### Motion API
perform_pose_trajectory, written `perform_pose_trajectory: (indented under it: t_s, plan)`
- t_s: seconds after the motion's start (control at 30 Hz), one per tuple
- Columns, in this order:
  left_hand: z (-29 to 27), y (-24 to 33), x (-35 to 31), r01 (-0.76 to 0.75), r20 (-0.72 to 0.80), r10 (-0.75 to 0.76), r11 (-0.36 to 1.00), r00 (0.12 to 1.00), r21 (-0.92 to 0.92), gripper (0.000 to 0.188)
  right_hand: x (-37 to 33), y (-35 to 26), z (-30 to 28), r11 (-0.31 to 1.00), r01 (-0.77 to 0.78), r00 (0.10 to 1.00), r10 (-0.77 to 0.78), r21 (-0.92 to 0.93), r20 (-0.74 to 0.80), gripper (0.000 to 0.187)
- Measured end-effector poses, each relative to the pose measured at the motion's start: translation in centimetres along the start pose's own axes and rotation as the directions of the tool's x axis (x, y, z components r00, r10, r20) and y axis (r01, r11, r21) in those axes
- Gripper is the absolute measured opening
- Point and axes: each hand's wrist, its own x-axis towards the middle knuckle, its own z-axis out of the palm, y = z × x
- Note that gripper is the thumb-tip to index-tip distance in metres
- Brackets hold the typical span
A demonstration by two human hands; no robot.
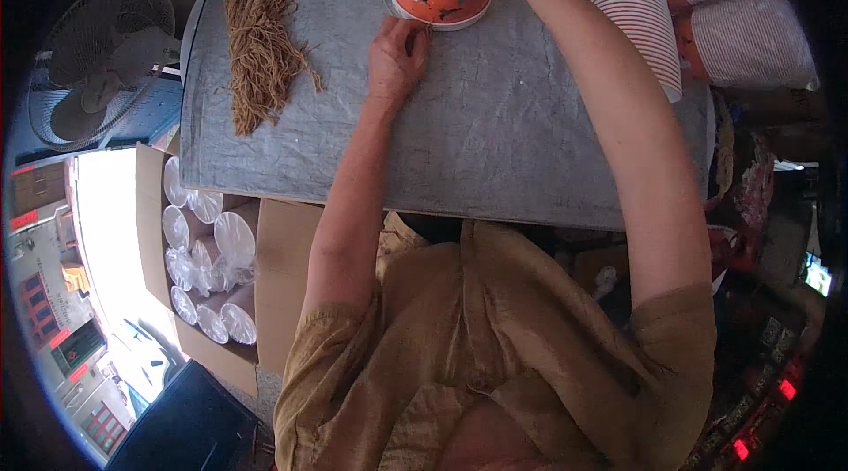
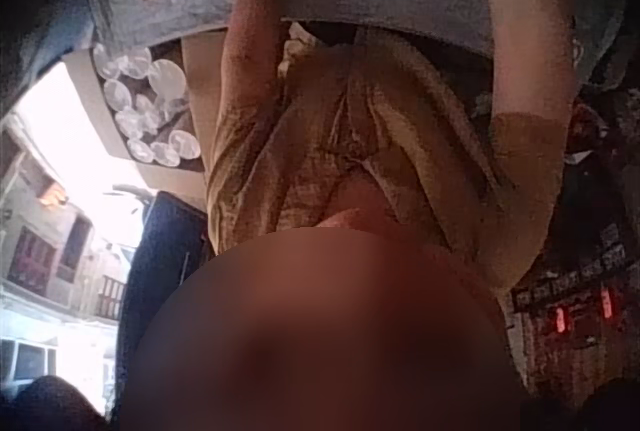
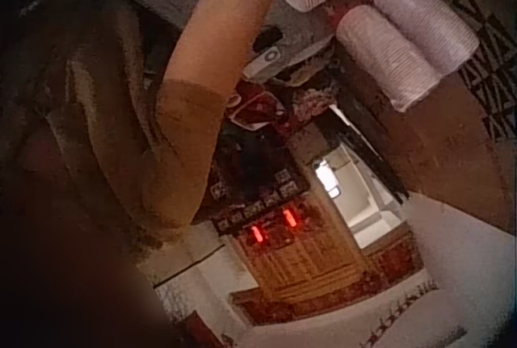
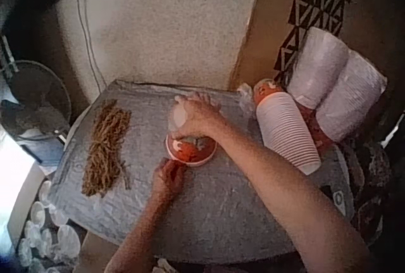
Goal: Attaching and tying pre-cut string handles to paper bowls or buckets in a manufacturing setting.
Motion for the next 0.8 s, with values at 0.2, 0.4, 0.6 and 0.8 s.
perform_pose_trajectory:
  t_s: [0.2, 0.4, 0.6, 0.8]
  plan:
    - [0.1, 0.7, 0.3, 0.043, 0.016, -0.043, 0.999, 0.999, -0.032, 0.016, 0.4, 0.1, -0.2, 0.997, -0.027, 0.999, 0.026, -0.068, -0.02, 0.113]
    - [0.2, 0.7, 0.2, 0.045, 0.019, -0.045, 0.999, 0.999, -0.002, 0.019, -0.6, -0.4, -0.5, 1.0, 0.002, 1.0, -0.002, -0.005, -0.004, 0.114]
    - [-0.1, 1.3, 0.1, 0.058, 0.051, -0.057, 0.998, 0.997, -0.012, 0.022, 0.4, 0.2, 0.1, 0.997, -0.012, 1.0, 0.012, -0.075, 0.0, 0.116]
    - [0.3, 1.4, 0.2, 0.093, 0.012, -0.095, 0.991, 0.995, 0.095, 0.023, -0.1, -0.5, -0.6, 0.998, -0.019, 1.0, 0.02, -0.055, 0.022, 0.118]
